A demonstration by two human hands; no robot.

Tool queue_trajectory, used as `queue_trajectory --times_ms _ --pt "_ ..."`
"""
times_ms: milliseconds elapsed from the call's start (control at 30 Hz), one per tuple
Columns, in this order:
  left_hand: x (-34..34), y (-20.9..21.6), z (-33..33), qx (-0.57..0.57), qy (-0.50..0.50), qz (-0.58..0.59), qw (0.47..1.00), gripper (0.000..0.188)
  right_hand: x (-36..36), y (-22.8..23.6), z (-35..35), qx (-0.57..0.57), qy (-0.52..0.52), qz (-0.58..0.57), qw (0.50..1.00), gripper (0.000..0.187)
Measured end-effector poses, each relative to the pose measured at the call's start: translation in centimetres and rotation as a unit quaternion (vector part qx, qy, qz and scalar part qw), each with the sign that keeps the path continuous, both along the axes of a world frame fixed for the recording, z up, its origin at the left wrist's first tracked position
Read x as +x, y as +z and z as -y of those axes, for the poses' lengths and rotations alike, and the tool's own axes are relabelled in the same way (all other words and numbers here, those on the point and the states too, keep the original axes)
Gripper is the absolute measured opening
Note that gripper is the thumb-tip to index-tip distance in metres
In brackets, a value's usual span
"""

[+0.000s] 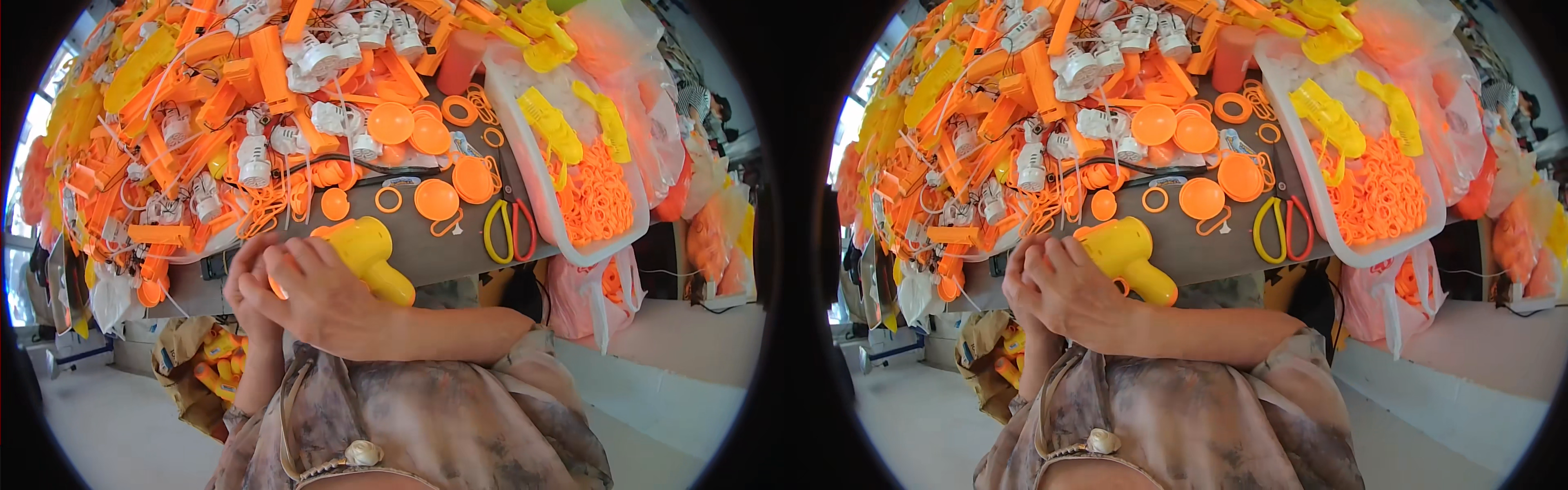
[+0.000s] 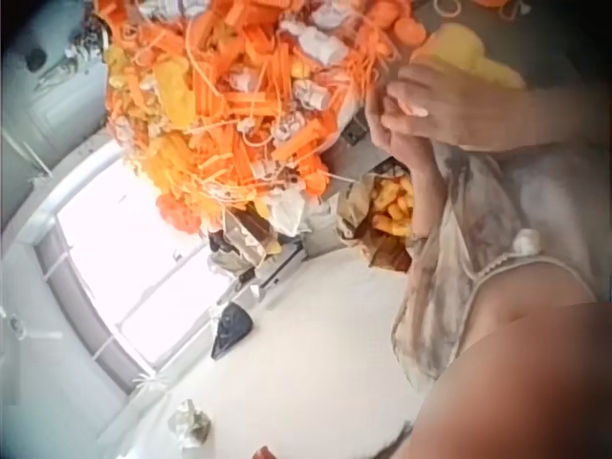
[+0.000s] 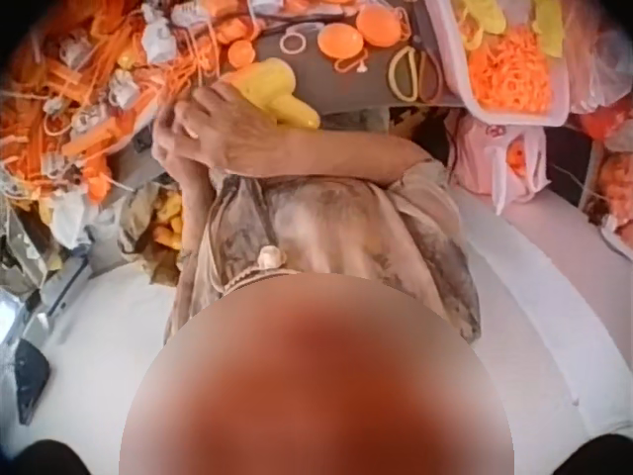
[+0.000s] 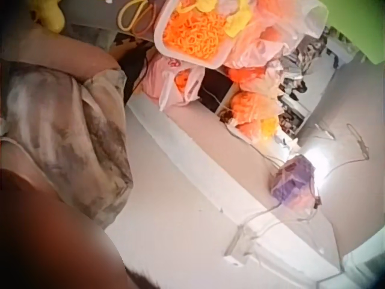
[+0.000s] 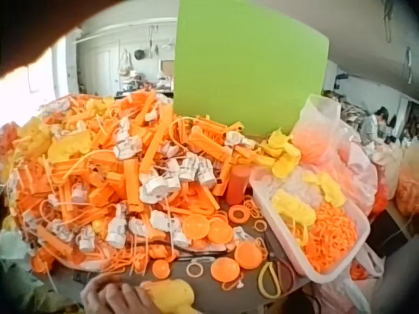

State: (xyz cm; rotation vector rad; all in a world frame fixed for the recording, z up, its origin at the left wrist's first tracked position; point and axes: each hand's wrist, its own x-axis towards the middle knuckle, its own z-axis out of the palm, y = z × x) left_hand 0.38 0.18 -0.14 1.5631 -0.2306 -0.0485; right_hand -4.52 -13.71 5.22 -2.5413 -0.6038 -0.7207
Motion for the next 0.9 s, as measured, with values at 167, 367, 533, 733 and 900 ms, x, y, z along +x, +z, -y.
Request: queue_trajectory --times_ms 167,367,533,733,900 --pt "0.7 -0.3 -1.0 -0.149 0.061 0.016 0.987 0.027 1.0 -4.0 -1.6 -0.031 -0.025 0.059 0.997 0.037" --pt "0.6 0.3 -0.2 -0.019 0.046 0.148 0.988 0.031 1.3 -4.4 -0.4 -0.019 -0.016 0.030 0.999 0.039" --pt "0.9 1.8 0.3 0.164 -0.095 0.276 0.942 0.052 -0.4 -0.2 7.0 0.135 -0.042 0.030 0.989 0.033" --pt "1.6 2.8 2.6 0.322 -0.176 0.382 0.848 0.050 2.0 -1.2 20.1 0.171 -0.316 -0.059 0.931 0.021" --pt "2.3 2.1 2.5 0.314 -0.196 0.375 0.850 0.045 5.6 -2.3 22.2 -0.069 -0.438 -0.166 0.881 0.020"
